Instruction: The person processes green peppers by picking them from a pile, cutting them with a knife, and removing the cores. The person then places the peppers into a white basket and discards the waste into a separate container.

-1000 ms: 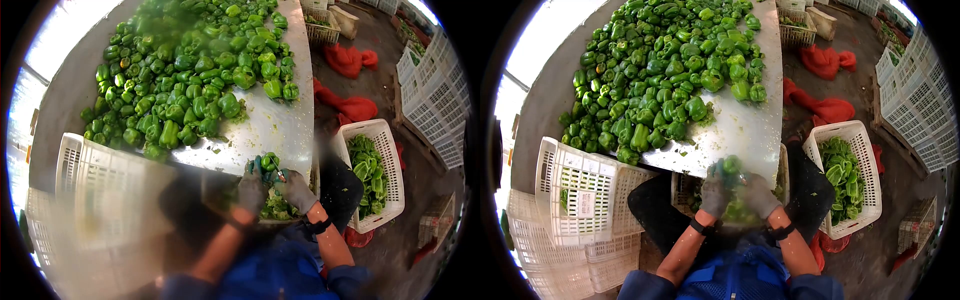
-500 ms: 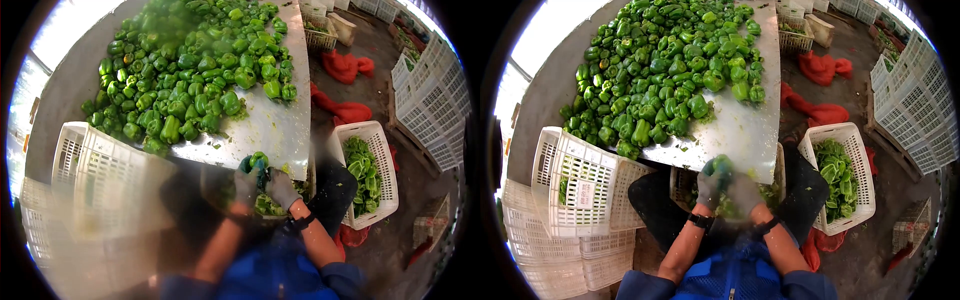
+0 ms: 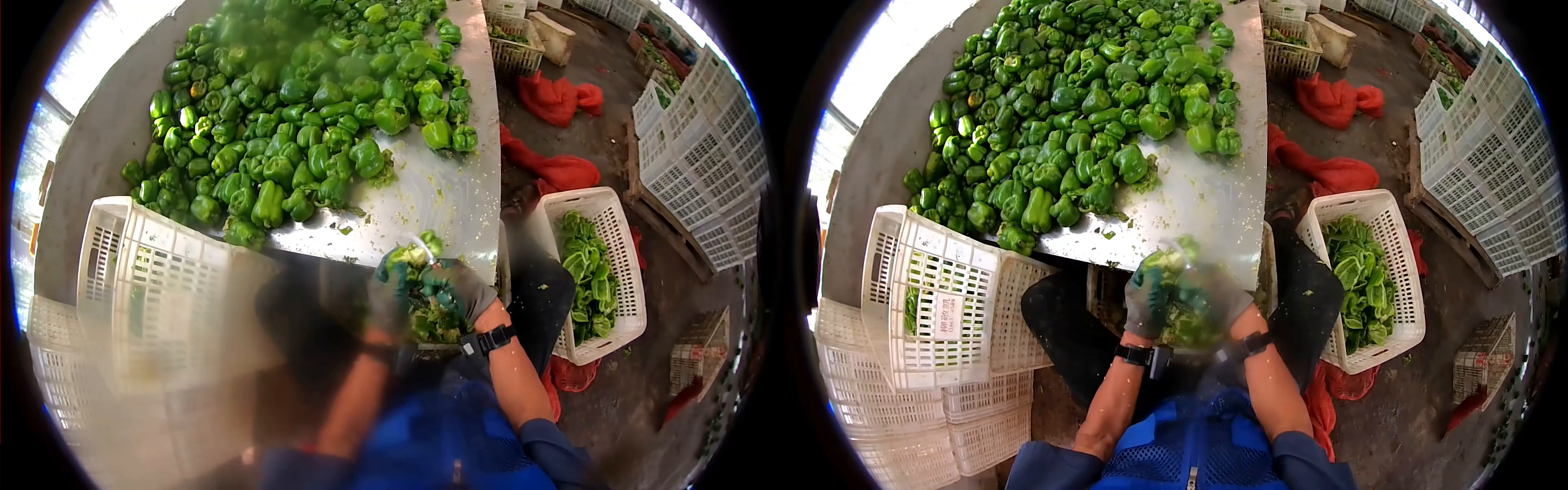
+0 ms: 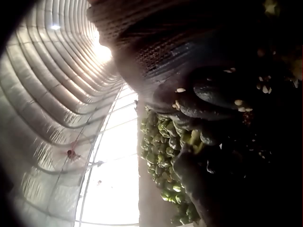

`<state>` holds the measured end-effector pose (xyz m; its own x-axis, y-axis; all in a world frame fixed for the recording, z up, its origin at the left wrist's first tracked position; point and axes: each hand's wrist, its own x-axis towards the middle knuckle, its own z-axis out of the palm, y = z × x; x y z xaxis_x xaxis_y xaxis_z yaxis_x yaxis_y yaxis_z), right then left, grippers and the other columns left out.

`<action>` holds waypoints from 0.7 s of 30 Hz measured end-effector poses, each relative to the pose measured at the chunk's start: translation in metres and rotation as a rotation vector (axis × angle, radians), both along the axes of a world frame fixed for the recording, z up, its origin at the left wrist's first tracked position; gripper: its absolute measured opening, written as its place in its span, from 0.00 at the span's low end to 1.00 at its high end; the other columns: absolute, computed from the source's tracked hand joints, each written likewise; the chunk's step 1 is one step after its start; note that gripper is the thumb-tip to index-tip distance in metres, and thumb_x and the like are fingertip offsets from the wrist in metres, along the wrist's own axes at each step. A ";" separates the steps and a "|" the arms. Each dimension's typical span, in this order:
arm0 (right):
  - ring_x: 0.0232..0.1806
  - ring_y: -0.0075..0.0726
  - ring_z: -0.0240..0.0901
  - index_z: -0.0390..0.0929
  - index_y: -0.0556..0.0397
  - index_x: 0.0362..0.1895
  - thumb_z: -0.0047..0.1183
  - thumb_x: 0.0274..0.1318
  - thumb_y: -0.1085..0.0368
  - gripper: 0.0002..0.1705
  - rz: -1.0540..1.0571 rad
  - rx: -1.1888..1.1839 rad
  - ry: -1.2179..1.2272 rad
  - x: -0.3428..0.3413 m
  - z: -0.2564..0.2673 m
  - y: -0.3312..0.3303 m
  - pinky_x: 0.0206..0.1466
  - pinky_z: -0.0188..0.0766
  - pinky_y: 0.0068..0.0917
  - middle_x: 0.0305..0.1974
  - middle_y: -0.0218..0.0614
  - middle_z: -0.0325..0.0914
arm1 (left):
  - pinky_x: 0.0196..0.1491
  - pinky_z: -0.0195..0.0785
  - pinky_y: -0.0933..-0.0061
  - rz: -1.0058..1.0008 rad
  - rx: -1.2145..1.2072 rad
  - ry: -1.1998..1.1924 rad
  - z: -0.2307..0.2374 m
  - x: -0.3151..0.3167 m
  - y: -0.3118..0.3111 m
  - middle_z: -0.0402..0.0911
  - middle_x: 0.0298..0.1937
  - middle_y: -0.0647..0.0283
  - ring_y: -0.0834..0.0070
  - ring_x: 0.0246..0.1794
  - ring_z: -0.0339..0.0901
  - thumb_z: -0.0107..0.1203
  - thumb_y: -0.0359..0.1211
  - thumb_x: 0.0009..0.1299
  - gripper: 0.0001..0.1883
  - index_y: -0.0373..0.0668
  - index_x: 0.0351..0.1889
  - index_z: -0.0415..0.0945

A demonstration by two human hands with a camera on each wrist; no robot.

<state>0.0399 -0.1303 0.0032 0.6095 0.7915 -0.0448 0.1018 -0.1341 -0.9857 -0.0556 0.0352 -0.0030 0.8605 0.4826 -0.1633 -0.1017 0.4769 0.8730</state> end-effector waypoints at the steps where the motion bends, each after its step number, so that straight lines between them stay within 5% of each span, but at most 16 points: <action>1: 0.38 0.32 0.81 0.84 0.56 0.39 0.60 0.64 0.67 0.05 0.080 -0.079 -0.258 0.002 0.003 0.000 0.43 0.80 0.39 0.33 0.34 0.79 | 0.46 0.80 0.71 -0.009 -0.038 -0.007 -0.002 -0.003 0.005 0.88 0.51 0.61 0.75 0.43 0.85 0.58 0.41 0.85 0.22 0.34 0.68 0.80; 5: 0.35 0.39 0.82 0.83 0.57 0.39 0.64 0.65 0.64 0.08 -0.092 0.083 -0.250 0.003 0.019 0.006 0.41 0.80 0.42 0.33 0.40 0.81 | 0.53 0.80 0.71 -0.131 0.111 0.011 -0.012 -0.011 0.016 0.87 0.55 0.61 0.74 0.49 0.85 0.53 0.45 0.87 0.25 0.34 0.70 0.78; 7: 0.33 0.32 0.79 0.85 0.54 0.62 0.69 0.66 0.51 0.27 -0.455 -0.116 -0.054 0.001 0.027 0.018 0.39 0.78 0.37 0.30 0.36 0.84 | 0.58 0.78 0.71 -0.129 0.277 -0.076 -0.014 -0.006 0.014 0.87 0.55 0.61 0.75 0.54 0.83 0.50 0.47 0.89 0.26 0.34 0.71 0.77; 8: 0.35 0.44 0.83 0.81 0.55 0.66 0.68 0.68 0.50 0.31 -0.501 -0.020 -0.362 -0.005 0.023 0.017 0.42 0.80 0.43 0.33 0.42 0.86 | 0.58 0.78 0.71 -0.126 0.273 -0.074 -0.013 -0.005 0.012 0.87 0.55 0.61 0.75 0.54 0.83 0.50 0.47 0.89 0.26 0.34 0.71 0.77; 9: 0.35 0.44 0.83 0.81 0.55 0.66 0.68 0.68 0.50 0.31 -0.498 -0.025 -0.356 -0.007 0.023 0.017 0.42 0.80 0.43 0.33 0.42 0.86 | 0.51 0.79 0.70 -0.085 0.207 -0.073 -0.012 -0.006 0.008 0.87 0.49 0.63 0.76 0.48 0.83 0.49 0.40 0.88 0.19 0.35 0.65 0.79; 11: 0.41 0.51 0.86 0.80 0.56 0.68 0.66 0.68 0.50 0.32 -0.375 -0.320 -0.513 -0.010 0.038 0.020 0.46 0.82 0.46 0.41 0.49 0.88 | 0.45 0.80 0.69 -0.054 0.140 -0.076 -0.013 -0.008 0.008 0.88 0.43 0.64 0.76 0.42 0.83 0.48 0.33 0.88 0.14 0.35 0.59 0.81; 13: 0.42 0.55 0.86 0.80 0.56 0.67 0.65 0.68 0.51 0.31 -0.329 -0.271 -0.699 -0.013 0.009 0.023 0.48 0.82 0.47 0.44 0.50 0.87 | 0.56 0.78 0.73 -0.254 0.306 0.025 -0.013 -0.012 0.019 0.87 0.54 0.64 0.74 0.52 0.84 0.44 0.48 0.91 0.26 0.36 0.71 0.76; 15: 0.50 0.57 0.85 0.81 0.55 0.68 0.62 0.67 0.54 0.30 -0.154 -0.405 -0.883 -0.014 0.002 0.025 0.55 0.81 0.47 0.52 0.51 0.86 | 0.53 0.78 0.74 -0.266 0.744 0.231 -0.030 -0.009 0.021 0.88 0.56 0.64 0.74 0.50 0.85 0.42 0.50 0.91 0.29 0.36 0.71 0.77; 16: 0.56 0.56 0.84 0.80 0.54 0.69 0.60 0.66 0.56 0.30 -0.041 -0.583 -0.866 -0.014 0.002 0.030 0.58 0.81 0.46 0.57 0.50 0.85 | 0.52 0.78 0.74 -0.185 0.927 0.023 -0.017 -0.003 0.013 0.88 0.57 0.63 0.73 0.50 0.85 0.42 0.49 0.91 0.29 0.35 0.72 0.77; 17: 0.63 0.54 0.81 0.78 0.54 0.72 0.60 0.66 0.56 0.32 -0.026 -0.507 -0.914 -0.010 -0.007 0.029 0.61 0.79 0.46 0.61 0.48 0.84 | 0.50 0.78 0.74 -0.087 1.093 -0.182 0.002 -0.004 0.005 0.88 0.58 0.62 0.72 0.49 0.86 0.42 0.49 0.91 0.29 0.34 0.72 0.77; 18: 0.70 0.51 0.77 0.76 0.54 0.74 0.59 0.66 0.55 0.35 0.000 -0.428 -0.956 -0.006 -0.019 0.029 0.64 0.78 0.46 0.65 0.47 0.83 | 0.51 0.78 0.73 -0.154 0.592 -0.081 0.007 -0.007 0.004 0.88 0.59 0.61 0.71 0.50 0.86 0.42 0.48 0.90 0.28 0.34 0.71 0.77; 19: 0.79 0.46 0.68 0.70 0.55 0.79 0.56 0.67 0.54 0.40 0.142 -0.598 -1.011 -0.004 -0.026 0.033 0.68 0.75 0.46 0.71 0.44 0.79 | 0.51 0.78 0.72 -0.228 0.092 0.035 0.012 -0.010 0.003 0.88 0.60 0.60 0.69 0.51 0.86 0.42 0.47 0.90 0.27 0.33 0.70 0.78; 21: 0.80 0.46 0.66 0.66 0.54 0.82 0.53 0.69 0.51 0.41 0.231 -0.654 -1.020 -0.003 -0.021 0.035 0.74 0.69 0.51 0.74 0.43 0.76 | 0.51 0.78 0.72 -0.224 0.546 0.046 0.037 -0.014 0.000 0.88 0.58 0.61 0.72 0.51 0.86 0.40 0.49 0.91 0.29 0.35 0.69 0.79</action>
<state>0.0369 -0.0953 -0.0180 0.4462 0.8930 -0.0587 0.8720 -0.4485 -0.1960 -0.0695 0.0351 0.0338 0.9491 0.3146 0.0177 -0.0063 -0.0370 0.9993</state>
